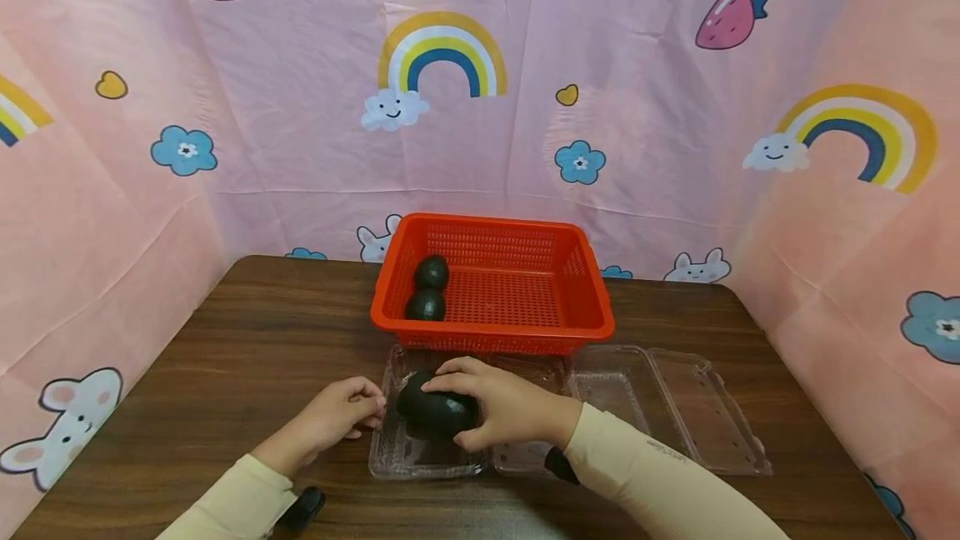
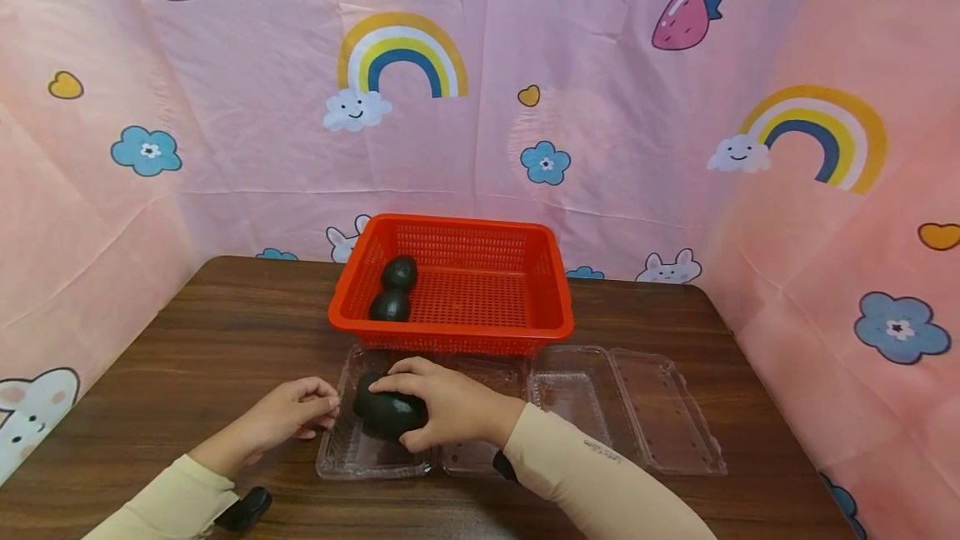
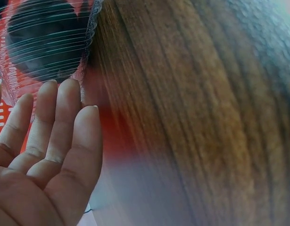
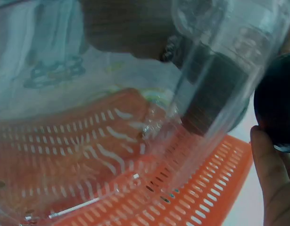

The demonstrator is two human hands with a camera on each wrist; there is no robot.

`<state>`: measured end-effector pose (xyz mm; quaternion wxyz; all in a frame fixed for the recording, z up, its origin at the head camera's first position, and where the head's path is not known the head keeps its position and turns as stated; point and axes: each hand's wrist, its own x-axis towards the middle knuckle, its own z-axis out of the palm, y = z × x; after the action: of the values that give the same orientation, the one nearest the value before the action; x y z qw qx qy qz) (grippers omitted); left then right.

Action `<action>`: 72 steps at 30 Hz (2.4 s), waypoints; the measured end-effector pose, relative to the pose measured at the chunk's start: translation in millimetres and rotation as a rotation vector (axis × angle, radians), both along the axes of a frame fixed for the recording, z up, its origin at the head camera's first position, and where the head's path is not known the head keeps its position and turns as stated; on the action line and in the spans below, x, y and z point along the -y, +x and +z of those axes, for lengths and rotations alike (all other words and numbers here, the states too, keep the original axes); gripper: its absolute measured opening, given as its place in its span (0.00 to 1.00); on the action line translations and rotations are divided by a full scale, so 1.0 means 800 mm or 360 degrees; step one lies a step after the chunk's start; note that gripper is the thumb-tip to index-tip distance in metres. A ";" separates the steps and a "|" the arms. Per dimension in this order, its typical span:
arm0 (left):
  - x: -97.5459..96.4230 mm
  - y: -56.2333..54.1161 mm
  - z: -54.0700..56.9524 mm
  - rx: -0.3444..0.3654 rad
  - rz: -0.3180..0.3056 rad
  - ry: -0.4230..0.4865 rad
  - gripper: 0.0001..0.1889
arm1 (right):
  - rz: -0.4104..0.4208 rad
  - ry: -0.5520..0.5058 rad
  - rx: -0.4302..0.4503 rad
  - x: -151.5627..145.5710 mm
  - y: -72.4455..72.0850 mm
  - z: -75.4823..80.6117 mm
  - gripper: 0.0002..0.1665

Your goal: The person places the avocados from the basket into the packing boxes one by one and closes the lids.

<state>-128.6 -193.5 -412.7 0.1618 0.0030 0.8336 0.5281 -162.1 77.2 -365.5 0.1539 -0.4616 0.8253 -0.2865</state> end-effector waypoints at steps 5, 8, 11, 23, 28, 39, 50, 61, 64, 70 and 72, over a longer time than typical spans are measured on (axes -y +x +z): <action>0.000 0.001 -0.001 -0.0005 0.0010 -0.0004 0.09 | 0.0025 0.0054 -0.0020 0.003 0.001 -0.010 0.39; -0.001 0.002 -0.001 0.0001 0.0025 -0.0003 0.09 | 0.0069 0.0079 -0.0063 0.005 0.001 -0.013 0.40; -0.001 0.002 0.000 0.0013 0.0028 -0.0004 0.09 | 0.0116 0.0097 -0.0110 0.007 0.001 -0.015 0.40; -0.002 0.003 0.002 0.0010 0.0041 0.0008 0.09 | 0.0182 0.0164 -0.0262 0.011 0.001 -0.015 0.41; -0.001 0.003 -0.001 0.0009 0.0042 0.0012 0.09 | 0.0217 0.0174 -0.0321 0.013 0.003 -0.016 0.42; -0.003 0.004 -0.001 0.0022 0.0064 0.0008 0.08 | 0.0237 0.0263 -0.0368 0.012 0.008 -0.019 0.41; -0.002 0.002 0.000 0.0023 0.0057 0.0004 0.09 | 0.0255 0.0447 -0.0265 0.020 0.004 -0.018 0.41; -0.003 0.003 -0.001 0.0048 0.0073 0.0015 0.09 | 0.0327 0.0554 -0.0300 0.028 0.003 -0.021 0.40; -0.003 0.004 0.001 0.0035 0.0067 0.0021 0.10 | 0.0328 0.0574 -0.0282 0.029 0.004 -0.018 0.40; -0.002 0.002 0.001 0.0002 0.0049 0.0037 0.11 | 0.0291 0.0590 -0.0283 0.026 0.004 -0.014 0.41; -0.002 0.002 0.000 -0.0003 0.0041 0.0037 0.11 | 0.0261 0.0578 -0.0287 0.023 0.005 -0.013 0.40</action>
<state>-127.0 -192.1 -412.6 0.1542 -0.0053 0.8275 0.5399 -158.0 58.6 -375.9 0.1829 -0.5155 0.8336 -0.0774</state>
